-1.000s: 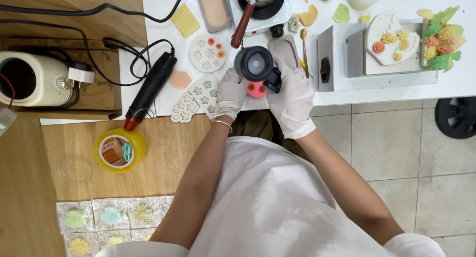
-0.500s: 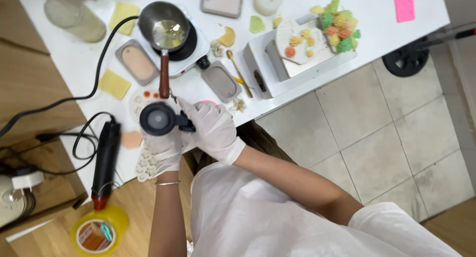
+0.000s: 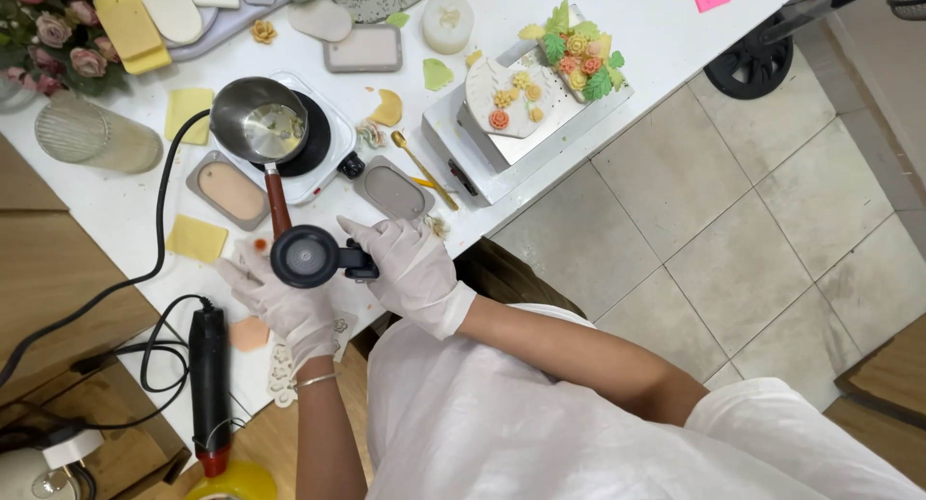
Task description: Creating small decorative wax shapes using molds and a heat tool.
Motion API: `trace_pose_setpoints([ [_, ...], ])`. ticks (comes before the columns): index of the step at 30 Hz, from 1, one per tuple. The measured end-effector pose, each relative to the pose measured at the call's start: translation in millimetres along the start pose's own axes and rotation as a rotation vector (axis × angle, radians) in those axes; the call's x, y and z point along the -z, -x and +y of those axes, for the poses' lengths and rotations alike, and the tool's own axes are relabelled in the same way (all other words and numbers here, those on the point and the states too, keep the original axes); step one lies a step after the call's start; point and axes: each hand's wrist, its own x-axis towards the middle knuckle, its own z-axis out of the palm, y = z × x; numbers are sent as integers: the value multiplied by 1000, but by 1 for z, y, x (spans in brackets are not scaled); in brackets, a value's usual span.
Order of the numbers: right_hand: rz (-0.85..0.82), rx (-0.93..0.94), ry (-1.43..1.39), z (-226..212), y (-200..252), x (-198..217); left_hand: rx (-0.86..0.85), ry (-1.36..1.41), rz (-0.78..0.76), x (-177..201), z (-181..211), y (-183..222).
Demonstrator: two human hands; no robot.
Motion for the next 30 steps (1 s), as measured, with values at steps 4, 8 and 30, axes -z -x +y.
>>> trace_pose_setpoints([
  [4,-1,-143,-216,10,3,16,-39,80,37,18,3,12],
  [8,-55,-161,-233,29,13,31,89,457,66,27,-3,29],
  [30,-361,304,-204,178,-19,142,696,1700,-2,-66,253,125],
])
